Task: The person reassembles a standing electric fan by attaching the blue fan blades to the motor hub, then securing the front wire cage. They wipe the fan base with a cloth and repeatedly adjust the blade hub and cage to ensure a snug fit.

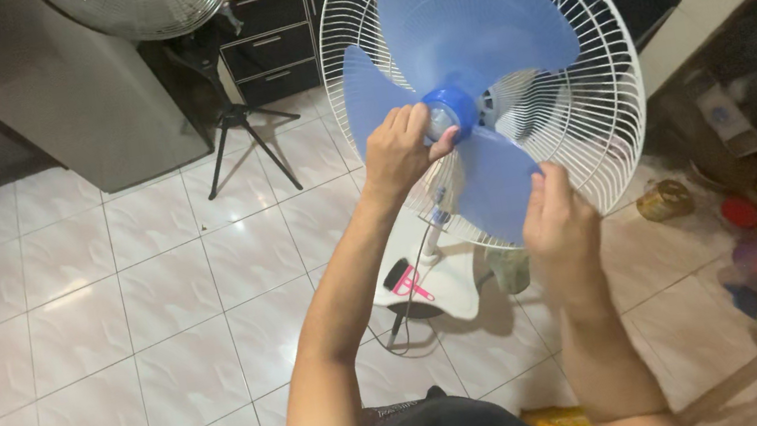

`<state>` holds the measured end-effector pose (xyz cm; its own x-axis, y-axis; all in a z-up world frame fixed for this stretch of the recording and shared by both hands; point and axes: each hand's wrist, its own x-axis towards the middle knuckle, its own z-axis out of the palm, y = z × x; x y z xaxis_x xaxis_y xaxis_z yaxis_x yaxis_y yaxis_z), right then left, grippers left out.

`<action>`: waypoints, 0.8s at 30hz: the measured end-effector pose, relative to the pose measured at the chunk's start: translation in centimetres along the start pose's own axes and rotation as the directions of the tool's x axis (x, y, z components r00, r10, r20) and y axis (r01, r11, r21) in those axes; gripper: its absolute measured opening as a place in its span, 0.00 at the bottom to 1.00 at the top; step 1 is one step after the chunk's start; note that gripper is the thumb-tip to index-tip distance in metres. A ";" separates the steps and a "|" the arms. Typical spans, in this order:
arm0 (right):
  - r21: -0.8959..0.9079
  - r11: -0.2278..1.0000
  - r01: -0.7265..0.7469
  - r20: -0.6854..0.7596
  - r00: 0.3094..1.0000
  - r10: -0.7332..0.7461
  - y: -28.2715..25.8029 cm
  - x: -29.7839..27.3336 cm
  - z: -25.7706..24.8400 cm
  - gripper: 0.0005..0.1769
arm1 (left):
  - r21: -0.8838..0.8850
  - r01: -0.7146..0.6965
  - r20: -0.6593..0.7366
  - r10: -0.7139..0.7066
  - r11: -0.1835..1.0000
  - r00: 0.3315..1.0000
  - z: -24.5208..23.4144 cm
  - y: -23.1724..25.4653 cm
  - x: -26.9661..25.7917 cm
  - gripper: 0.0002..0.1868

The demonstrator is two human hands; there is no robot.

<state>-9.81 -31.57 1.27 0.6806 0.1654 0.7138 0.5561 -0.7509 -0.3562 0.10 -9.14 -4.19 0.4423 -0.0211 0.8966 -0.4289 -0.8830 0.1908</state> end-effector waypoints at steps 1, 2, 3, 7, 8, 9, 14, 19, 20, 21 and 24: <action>0.040 0.998 -0.055 0.062 0.997 0.052 0.3 -0.5 0.3 0.08 | -0.002 0.025 -0.011 -0.025 1.000 1.000 0.3 0.1 -0.2 0.25; 0.078 0.991 -0.113 0.127 0.987 0.102 0.4 -1.1 0.9 0.08 | -0.003 0.049 -0.020 -0.049 0.999 0.999 0.4 0.1 -0.5 0.24; 0.112 0.979 -0.172 0.194 0.970 0.148 0.7 -1.7 1.6 0.09 | -0.006 0.073 -0.030 -0.073 0.997 0.997 0.5 0.2 -0.7 0.23; 0.100 0.982 -0.161 0.218 0.966 0.136 0.9 -5.3 5.0 0.15 | -0.028 0.148 -0.018 -0.148 0.989 0.989 0.9 0.6 -1.0 0.23; 0.073 0.988 -0.139 0.192 0.974 0.123 0.8 -6.1 6.4 0.16 | -0.030 0.155 -0.018 -0.155 0.987 0.988 0.9 0.6 -1.1 0.23; 0.046 0.992 -0.118 0.166 0.980 0.109 0.9 -6.7 7.7 0.18 | -0.031 0.162 -0.017 -0.163 0.986 0.986 0.9 0.6 -1.0 0.23; 0.106 0.957 -0.271 0.325 0.919 0.224 1.9 -8.8 11.5 0.21 | -0.060 0.155 -0.005 -0.155 0.986 0.988 0.3 0.7 -0.8 0.23; 0.079 0.980 -0.184 0.419 0.898 0.135 0.8 -6.7 8.6 0.19 | -0.085 0.170 0.022 -0.169 0.982 0.985 -1.3 1.6 -0.2 0.22; 0.001 0.984 -0.177 0.504 0.850 0.152 0.4 -5.9 6.9 0.19 | -0.079 0.191 0.054 -0.187 0.979 0.981 -1.6 2.1 -0.2 0.22; -0.075 0.984 -0.161 0.582 0.794 0.175 -0.2 -5.1 5.0 0.19 | -0.072 0.211 0.086 -0.204 0.975 0.975 -2.1 2.5 -0.3 0.22; -0.017 0.998 -0.067 0.442 0.895 0.068 -2.9 -2.6 -0.3 0.21 | -0.110 0.196 0.092 -0.186 0.974 0.978 -3.6 3.1 -0.4 0.22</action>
<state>-13.39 -30.02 0.61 0.8572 0.3795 0.3481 0.5010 -0.7708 -0.3934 -4.29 -10.20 -2.51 0.5849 0.1011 0.8048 -0.4179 -0.8128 0.4058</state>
